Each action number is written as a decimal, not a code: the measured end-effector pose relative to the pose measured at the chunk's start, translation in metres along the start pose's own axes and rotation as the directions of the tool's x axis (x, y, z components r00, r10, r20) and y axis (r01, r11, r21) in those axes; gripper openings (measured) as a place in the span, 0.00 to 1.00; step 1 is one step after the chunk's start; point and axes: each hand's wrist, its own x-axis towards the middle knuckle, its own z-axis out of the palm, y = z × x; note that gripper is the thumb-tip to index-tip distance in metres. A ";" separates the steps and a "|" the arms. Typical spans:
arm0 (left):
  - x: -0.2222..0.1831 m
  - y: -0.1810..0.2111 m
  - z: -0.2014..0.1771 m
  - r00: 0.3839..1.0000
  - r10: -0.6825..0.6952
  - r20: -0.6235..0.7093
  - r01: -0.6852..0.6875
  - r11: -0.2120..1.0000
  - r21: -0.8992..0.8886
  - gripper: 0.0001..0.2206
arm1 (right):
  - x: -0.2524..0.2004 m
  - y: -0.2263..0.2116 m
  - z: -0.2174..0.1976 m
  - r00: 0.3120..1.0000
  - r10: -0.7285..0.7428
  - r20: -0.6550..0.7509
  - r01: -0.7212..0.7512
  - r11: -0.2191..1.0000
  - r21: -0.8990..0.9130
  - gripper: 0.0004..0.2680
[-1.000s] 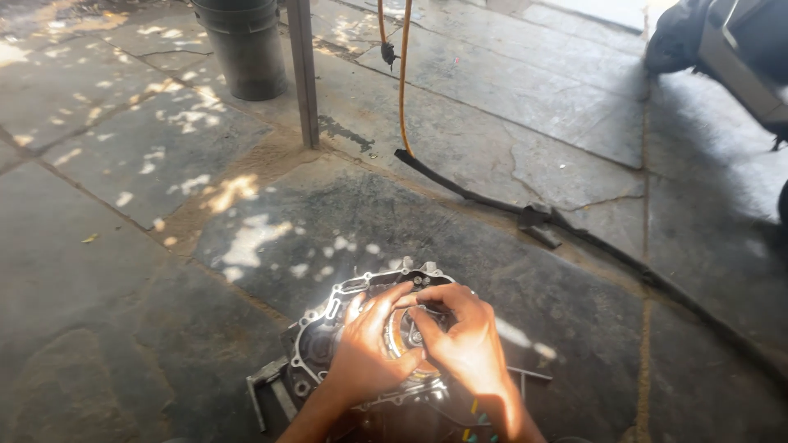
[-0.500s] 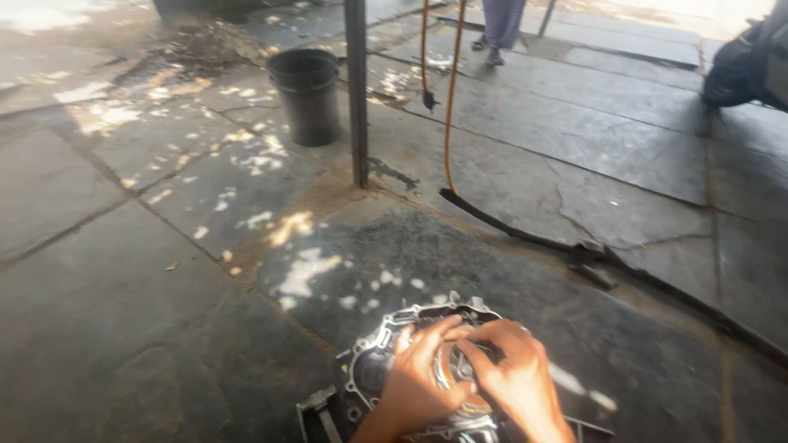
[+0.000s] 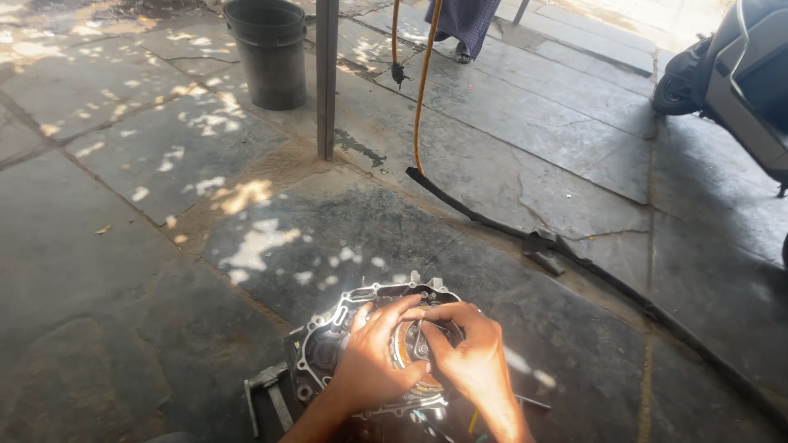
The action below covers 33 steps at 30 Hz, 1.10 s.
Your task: Repairing or reassembling a motorcycle engine component.
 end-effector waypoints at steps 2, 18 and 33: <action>0.000 0.001 0.000 1.000 0.010 -0.009 -0.010 1.000 -0.006 0.42 | -0.001 0.008 -0.001 0.997 0.064 0.042 -0.068 0.993 0.099 0.07; 0.000 0.003 -0.002 1.000 -0.004 0.015 0.004 1.000 -0.016 0.42 | -0.002 -0.012 -0.004 1.000 -0.026 0.002 0.026 0.999 -0.039 0.06; 0.000 0.000 0.002 0.999 0.030 -0.028 -0.029 0.999 0.031 0.43 | -0.001 -0.019 -0.006 0.999 0.011 0.049 -0.014 0.998 0.062 0.07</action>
